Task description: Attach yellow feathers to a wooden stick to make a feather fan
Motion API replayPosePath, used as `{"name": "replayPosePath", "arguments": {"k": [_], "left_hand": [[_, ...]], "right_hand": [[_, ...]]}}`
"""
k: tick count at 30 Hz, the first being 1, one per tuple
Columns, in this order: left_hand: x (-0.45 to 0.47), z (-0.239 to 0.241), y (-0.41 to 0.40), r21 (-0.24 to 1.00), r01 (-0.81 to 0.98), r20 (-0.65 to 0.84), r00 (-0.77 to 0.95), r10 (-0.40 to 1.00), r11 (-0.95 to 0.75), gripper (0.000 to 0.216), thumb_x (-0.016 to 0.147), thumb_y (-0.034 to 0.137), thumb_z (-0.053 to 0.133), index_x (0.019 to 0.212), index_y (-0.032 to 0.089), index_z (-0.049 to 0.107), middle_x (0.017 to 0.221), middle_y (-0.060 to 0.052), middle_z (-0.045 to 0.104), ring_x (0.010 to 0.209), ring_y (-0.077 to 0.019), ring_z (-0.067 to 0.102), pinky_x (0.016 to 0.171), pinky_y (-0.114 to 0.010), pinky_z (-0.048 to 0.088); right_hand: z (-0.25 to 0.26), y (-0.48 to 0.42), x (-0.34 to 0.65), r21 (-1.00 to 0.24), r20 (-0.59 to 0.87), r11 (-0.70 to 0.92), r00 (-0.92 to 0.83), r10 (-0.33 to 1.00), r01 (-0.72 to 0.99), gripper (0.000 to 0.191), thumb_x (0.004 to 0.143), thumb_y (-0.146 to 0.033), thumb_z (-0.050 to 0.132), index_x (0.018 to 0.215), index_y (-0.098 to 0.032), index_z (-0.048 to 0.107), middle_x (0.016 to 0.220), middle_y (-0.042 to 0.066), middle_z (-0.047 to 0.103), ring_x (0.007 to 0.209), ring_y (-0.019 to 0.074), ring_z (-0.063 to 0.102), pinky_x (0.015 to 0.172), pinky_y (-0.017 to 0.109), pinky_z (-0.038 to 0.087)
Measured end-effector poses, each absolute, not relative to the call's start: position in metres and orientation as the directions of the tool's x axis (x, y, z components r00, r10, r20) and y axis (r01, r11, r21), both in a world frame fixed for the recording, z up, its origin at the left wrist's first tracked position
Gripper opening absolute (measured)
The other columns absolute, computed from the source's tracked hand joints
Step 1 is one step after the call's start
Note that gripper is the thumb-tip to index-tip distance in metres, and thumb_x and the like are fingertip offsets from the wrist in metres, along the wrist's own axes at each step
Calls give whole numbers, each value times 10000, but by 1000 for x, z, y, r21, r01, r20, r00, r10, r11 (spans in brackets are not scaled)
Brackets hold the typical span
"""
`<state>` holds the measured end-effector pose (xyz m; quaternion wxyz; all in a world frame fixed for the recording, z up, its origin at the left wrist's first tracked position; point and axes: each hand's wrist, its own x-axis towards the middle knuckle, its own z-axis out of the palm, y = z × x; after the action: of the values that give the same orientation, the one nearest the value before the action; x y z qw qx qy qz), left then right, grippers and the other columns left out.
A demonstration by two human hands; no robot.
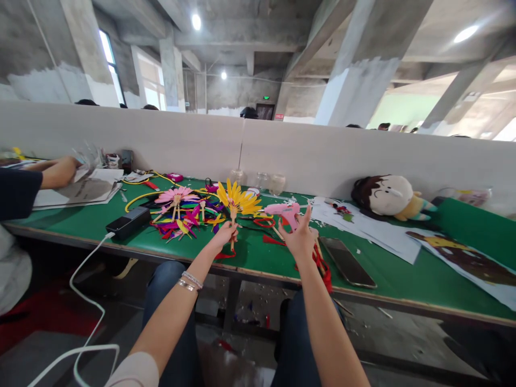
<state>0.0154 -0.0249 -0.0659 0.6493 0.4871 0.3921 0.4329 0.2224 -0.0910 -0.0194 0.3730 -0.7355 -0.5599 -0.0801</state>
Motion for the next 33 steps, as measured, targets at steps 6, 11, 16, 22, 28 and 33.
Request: {"name": "replayPosePath", "arguments": {"k": [6, 11, 16, 22, 28, 33], "left_hand": [[16, -64, -27, 976, -166, -85, 299, 950, 139, 202, 765, 327, 552, 755, 170, 425, 461, 91, 425, 350, -36, 394, 423, -181, 367], [16, -64, -26, 980, -159, -77, 269, 960, 123, 151, 781, 284, 534, 776, 157, 452, 472, 84, 447, 334, -34, 389, 403, -176, 357], [16, -66, -25, 975, -175, -88, 266, 960, 138, 129, 788, 264, 527, 783, 154, 460, 483, 80, 447, 344, -40, 417, 424, -185, 394], [15, -62, -32, 974, -161, -88, 379, 921, 159, 159, 780, 286, 545, 869, 158, 513, 570, 43, 522, 400, -51, 482, 491, -221, 477], [14, -59, -38, 987, -69, -97, 452, 886, 143, 289, 770, 348, 557, 986, 157, 526, 669, -4, 603, 458, -63, 542, 485, -197, 482], [16, -61, -38, 990, -58, -85, 471, 878, 127, 312, 771, 339, 564, 1015, 147, 531, 680, -18, 620, 473, -68, 551, 501, -205, 493]], "right_hand": [[-30, -86, 224, -429, 624, -25, 317, 714, 903, 755, 744, -447, 477, 1339, -170, 103, 1171, 99, 556, 871, 211, 599, 736, 314, 449], [-32, -87, 222, -419, 641, 13, 286, 712, 908, 737, 748, -445, 478, 1317, -156, 111, 1190, 116, 545, 1015, 217, 551, 809, 319, 428], [-28, -88, 216, -426, 636, -22, 317, 704, 904, 720, 776, -472, 437, 1326, -129, 123, 1222, 140, 512, 1064, 219, 524, 857, 316, 408], [-29, -87, 215, -408, 662, -20, 311, 682, 913, 710, 788, -437, 430, 1341, -103, 135, 1224, 160, 497, 1047, 223, 526, 842, 309, 421], [-39, -79, 220, -348, 778, 94, 232, 583, 933, 704, 755, -422, 487, 1317, -83, 233, 1074, 168, 589, 762, 219, 618, 672, 331, 478], [-45, -75, 221, -273, 828, 130, 164, 536, 953, 676, 758, -393, 492, 1312, -87, 255, 1017, 164, 620, 761, 223, 628, 623, 314, 482]]}}
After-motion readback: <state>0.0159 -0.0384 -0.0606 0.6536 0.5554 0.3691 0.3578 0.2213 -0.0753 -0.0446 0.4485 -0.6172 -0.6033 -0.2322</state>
